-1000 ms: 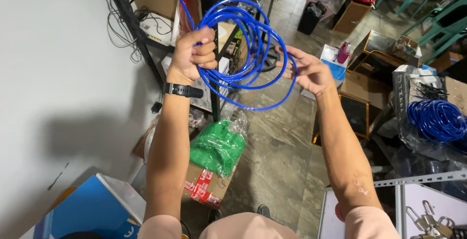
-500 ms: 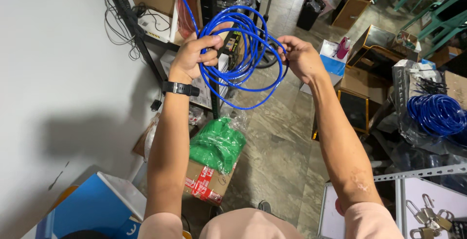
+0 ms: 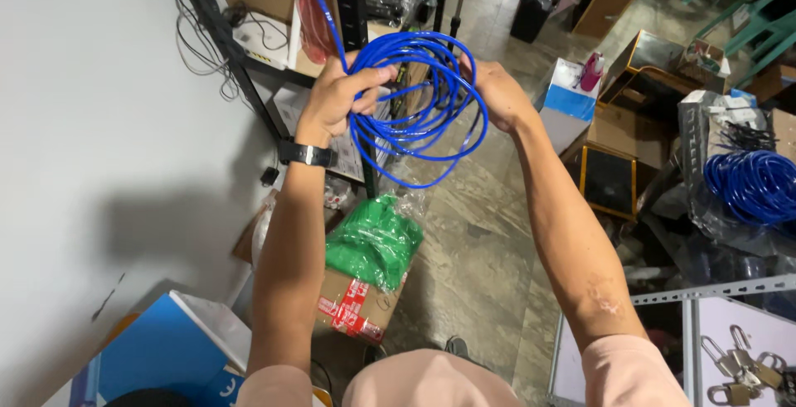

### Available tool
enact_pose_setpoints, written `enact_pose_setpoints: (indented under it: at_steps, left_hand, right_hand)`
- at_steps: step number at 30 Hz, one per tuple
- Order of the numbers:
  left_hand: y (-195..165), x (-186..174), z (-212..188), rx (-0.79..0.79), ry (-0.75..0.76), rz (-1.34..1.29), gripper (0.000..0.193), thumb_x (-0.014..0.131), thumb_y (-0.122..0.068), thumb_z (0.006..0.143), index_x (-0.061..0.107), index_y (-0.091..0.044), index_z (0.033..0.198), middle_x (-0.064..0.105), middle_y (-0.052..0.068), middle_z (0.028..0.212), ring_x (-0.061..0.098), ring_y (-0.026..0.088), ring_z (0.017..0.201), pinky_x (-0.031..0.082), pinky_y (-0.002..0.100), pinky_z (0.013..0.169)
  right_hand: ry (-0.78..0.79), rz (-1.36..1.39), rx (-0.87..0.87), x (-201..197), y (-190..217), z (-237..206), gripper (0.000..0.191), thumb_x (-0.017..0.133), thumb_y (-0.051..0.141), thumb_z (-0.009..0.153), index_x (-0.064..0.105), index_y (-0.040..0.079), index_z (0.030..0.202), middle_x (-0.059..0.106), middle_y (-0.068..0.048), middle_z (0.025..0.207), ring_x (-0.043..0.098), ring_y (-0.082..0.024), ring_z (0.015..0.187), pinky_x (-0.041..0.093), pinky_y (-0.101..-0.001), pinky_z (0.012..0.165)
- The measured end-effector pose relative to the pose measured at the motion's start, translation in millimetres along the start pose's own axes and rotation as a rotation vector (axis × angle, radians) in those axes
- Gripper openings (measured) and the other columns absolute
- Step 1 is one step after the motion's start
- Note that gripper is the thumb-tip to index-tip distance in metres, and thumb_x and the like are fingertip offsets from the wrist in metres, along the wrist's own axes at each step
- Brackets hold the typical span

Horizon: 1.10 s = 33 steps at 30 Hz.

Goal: The person unplugs and gathers cables at a desk, then arranges product boxes on a storage shelf. They spray liquid on the desk and wipe it with a cloth, coil a blue cable, place a black rubber part on a box, and wipe the desk surface again with a notebook.

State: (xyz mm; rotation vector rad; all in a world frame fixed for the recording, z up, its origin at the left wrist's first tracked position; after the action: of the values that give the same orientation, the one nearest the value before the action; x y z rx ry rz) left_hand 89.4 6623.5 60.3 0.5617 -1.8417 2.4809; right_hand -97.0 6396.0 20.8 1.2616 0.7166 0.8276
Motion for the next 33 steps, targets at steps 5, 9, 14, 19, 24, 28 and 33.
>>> enact_pose_setpoints:
  at_steps: [5,9,14,19,24,28,33]
  left_hand:
    - [-12.2,2.1,4.7,0.058,-0.034,0.315,0.021,0.073,-0.013,0.100,0.074,0.004,0.113,0.067,0.004,0.086,0.057,0.007,0.067,0.047,0.024,0.062]
    - [-5.2,4.0,-3.3,-0.198,0.055,-0.044,0.034,0.065,-0.015,0.090,0.063,-0.003,0.121,0.079,0.013,0.097,0.080,0.017,0.073,0.064,0.029,0.069]
    - [6.7,13.0,-8.0,-0.160,0.121,-0.279,0.036,0.067,-0.015,0.098,0.065,0.003,0.128,0.075,0.019,0.114,0.064,0.011,0.066,0.055,0.025,0.065]
    - [13.2,15.2,2.2,-0.201,0.118,-0.401,0.035,0.069,-0.012,0.093,0.067,0.001,0.126,0.077,0.016,0.118,0.059,0.007,0.064,0.054,0.023,0.065]
    - [26.4,9.9,13.9,-0.141,-0.065,-0.271,0.031,0.075,-0.012,0.091,0.071,0.000,0.119,0.077,0.005,0.112,0.054,0.004,0.063,0.050,0.023,0.060]
    - [40.4,6.2,21.9,-0.086,-0.126,-0.272,0.031,0.078,-0.015,0.093,0.072,0.000,0.120,0.073,0.000,0.100,0.054,0.004,0.066,0.048,0.023,0.060]
    - [51.9,7.4,30.4,-0.165,-0.058,-0.352,0.034,0.078,-0.020,0.098,0.074,0.000,0.124,0.063,0.003,0.086,0.059,0.011,0.068,0.050,0.025,0.061]
  right_hand:
    - [0.094,0.174,-0.041,-1.9,-3.7,7.1,0.035,0.064,0.031,0.109,0.073,-0.002,0.113,0.068,0.001,0.097,0.054,-0.007,0.083,0.046,-0.0244,0.076]
    - [0.035,0.232,0.009,7.6,0.4,6.4,0.035,0.059,0.031,0.106,0.073,0.001,0.116,0.072,0.000,0.097,0.059,-0.007,0.081,0.050,-0.0231,0.075]
    - [-0.009,0.287,0.021,19.9,3.5,0.6,0.031,0.061,0.027,0.110,0.072,-0.002,0.113,0.072,-0.004,0.097,0.064,-0.012,0.084,0.053,-0.0256,0.079]
    - [-0.102,0.239,0.030,11.3,7.9,5.6,0.023,0.063,0.022,0.101,0.074,0.005,0.113,0.074,0.000,0.097,0.065,-0.009,0.083,0.052,-0.0238,0.075]
    - [-0.557,-0.020,-0.280,-14.0,28.9,3.4,0.019,0.065,0.020,0.105,0.072,0.003,0.102,0.067,0.001,0.085,0.058,-0.006,0.073,0.044,-0.0214,0.066]
    - [-0.578,-0.263,-0.483,-1.5,51.4,-16.6,0.027,0.072,0.021,0.108,0.068,-0.001,0.092,0.057,-0.001,0.080,0.046,-0.008,0.073,0.037,-0.0266,0.064]
    - [-0.319,-0.717,-0.240,56.3,74.0,-35.0,0.040,0.071,0.036,0.102,0.074,0.001,0.083,0.064,-0.005,0.065,0.055,-0.009,0.061,0.046,-0.0323,0.058]
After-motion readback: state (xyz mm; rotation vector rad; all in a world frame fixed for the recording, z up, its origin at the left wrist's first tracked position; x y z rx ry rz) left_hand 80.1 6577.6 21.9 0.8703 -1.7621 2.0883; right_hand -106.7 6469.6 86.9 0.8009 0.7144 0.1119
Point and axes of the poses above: each hand's wrist, its own z-axis towards the middle knuckle, its own x-axis out of the palm, y = z × x, the point moved 2 cm from there along z, towards the middle knuckle
